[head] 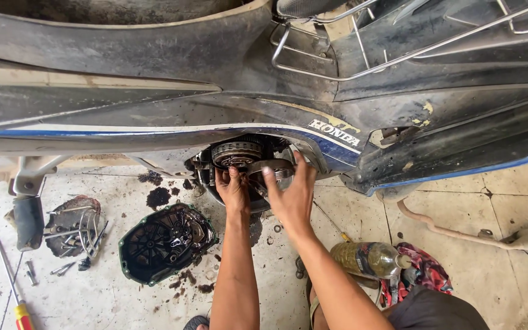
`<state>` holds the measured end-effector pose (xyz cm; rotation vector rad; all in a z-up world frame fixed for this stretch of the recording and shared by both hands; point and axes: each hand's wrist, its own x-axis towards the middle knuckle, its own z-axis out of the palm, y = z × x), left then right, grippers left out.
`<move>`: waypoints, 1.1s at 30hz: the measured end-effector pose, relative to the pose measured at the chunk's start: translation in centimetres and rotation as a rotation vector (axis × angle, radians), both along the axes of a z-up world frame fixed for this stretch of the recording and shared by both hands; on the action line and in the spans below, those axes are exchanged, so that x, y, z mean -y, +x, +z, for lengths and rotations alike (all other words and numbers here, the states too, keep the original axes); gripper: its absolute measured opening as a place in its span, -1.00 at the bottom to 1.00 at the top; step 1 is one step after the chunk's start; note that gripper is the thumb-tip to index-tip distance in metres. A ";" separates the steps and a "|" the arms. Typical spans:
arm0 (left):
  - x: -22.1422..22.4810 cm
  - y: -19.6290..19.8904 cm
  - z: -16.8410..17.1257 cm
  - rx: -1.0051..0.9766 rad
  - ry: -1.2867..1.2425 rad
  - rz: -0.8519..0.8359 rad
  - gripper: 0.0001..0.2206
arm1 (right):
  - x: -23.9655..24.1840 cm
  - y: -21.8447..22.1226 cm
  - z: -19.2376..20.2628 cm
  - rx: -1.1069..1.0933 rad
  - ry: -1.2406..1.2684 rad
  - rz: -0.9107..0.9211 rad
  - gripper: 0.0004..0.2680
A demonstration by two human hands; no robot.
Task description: Disassembling and cleaning the clutch assembly of a motorcycle engine
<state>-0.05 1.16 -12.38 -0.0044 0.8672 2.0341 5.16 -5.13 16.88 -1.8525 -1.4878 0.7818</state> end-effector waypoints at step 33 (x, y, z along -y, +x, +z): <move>1.7 -2.3 3.9 0.009 0.201 -0.071 -0.58 | -4.4 1.4 -9.1 0.041 -0.130 0.030 -0.26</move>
